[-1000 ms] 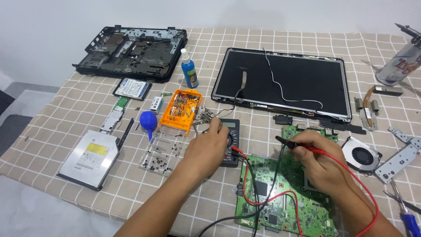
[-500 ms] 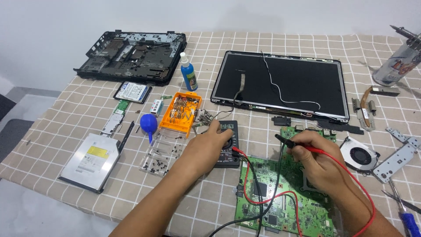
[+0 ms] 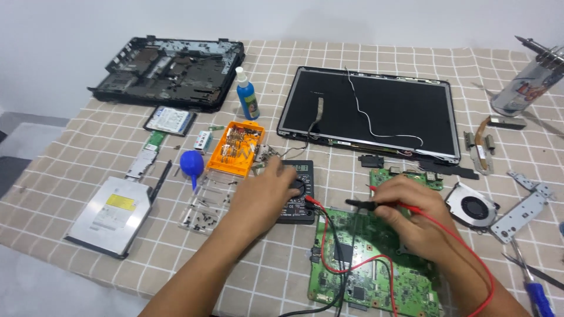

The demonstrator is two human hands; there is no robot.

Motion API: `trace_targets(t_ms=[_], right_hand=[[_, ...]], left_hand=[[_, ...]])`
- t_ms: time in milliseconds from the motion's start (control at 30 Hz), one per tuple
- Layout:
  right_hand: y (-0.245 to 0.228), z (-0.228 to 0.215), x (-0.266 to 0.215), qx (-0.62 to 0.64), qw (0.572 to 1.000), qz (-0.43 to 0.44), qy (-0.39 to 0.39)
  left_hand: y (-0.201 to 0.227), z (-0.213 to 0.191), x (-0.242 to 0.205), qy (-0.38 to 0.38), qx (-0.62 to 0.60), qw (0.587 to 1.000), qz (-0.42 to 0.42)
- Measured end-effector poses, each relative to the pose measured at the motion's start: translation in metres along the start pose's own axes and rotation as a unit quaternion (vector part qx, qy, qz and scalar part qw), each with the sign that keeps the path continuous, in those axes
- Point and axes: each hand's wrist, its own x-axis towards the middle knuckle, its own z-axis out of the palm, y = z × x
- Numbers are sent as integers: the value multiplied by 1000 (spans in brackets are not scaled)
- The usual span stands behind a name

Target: The person handles a disassembled laptop chassis and a motherboard, placing them on a table. They then use a multimeter to test various points on the motherboard, adjusting the device and moving the probes across the circuit board.

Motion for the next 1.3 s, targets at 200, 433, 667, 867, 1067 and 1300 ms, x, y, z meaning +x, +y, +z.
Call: trace_targets(t_ms=[200, 433, 667, 867, 1067, 1300], right_hand=[[-17, 5, 4, 42, 998, -23, -49], [-27, 11, 4, 95, 983, -44, -148], [-18, 9, 3, 280, 949, 141, 46], [0, 5, 3, 258, 931, 257, 27], [-6, 10, 2, 199, 945, 258, -25], [-10, 10, 5, 174, 951, 253, -29]], left_hand=[[33, -7, -30, 57, -105, 993, -6], [54, 34, -66, 161, -430, 855, 240], [56, 56, -77, 126, -467, 874, -43], [51, 77, -73, 213, -425, 880, 26], [52, 71, -74, 214, -426, 877, 51], [54, 73, -70, 233, -350, 901, 107]])
